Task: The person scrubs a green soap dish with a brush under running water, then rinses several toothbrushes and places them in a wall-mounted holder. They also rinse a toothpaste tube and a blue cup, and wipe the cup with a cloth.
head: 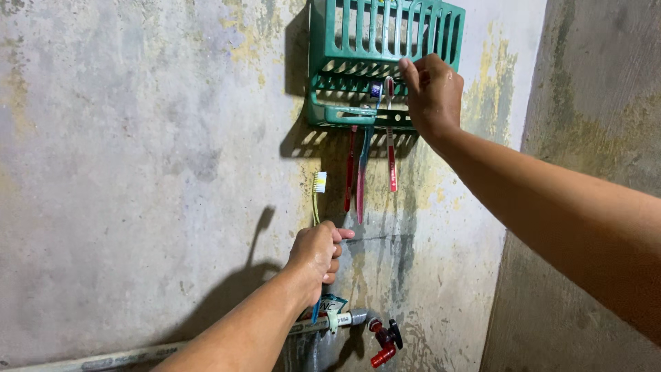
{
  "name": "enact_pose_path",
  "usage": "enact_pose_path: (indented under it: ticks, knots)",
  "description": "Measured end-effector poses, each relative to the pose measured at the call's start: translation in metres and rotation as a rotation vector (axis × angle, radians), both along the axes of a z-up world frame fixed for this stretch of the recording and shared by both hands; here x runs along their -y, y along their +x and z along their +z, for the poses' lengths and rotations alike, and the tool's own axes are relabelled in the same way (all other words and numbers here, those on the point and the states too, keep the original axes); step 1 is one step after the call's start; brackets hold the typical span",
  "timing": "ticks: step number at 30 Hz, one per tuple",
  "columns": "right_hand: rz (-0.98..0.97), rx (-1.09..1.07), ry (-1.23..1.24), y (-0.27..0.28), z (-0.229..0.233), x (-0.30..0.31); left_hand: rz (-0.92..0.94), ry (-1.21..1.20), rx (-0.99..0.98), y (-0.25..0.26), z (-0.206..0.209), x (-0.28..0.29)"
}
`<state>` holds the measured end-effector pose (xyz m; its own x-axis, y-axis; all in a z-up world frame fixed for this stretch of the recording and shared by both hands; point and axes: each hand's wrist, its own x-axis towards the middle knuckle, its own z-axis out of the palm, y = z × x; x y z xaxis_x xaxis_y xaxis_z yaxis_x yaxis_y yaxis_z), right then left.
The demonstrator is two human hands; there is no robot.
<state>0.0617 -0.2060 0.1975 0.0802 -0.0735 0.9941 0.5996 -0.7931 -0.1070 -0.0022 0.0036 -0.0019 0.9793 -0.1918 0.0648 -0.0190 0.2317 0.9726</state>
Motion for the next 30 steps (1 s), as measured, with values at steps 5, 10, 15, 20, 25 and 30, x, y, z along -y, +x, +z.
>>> enact_pose_path:
  ticks: [5, 10, 15, 20, 25, 30]
  knots:
    - [0.189, -0.556, 0.216, -0.052, -0.046, -0.028, 0.051, 0.139, 0.109, 0.003, 0.003, 0.004]
    - [0.525, -1.122, 0.013, -0.094, -0.095, -0.047, 0.056, 0.286, 0.239, 0.004, 0.005, 0.028]
    - [0.448, -0.701, 0.319, -0.099, -0.061, -0.019, 0.063, 0.431, 0.328, -0.002, 0.002, 0.031]
    - [0.264, 0.187, 0.361, -0.089, 0.012, 0.044, 0.091, 0.444, 0.194, -0.009, 0.006, 0.022]
    - [0.275, 0.216, 0.246, -0.049, 0.043, 0.065, 0.063, 0.434, 0.193, -0.011, 0.011, 0.027]
    - [0.216, -0.038, 0.175, -0.015, 0.048, 0.05, 0.058, 0.417, 0.189, -0.011, 0.01, 0.028]
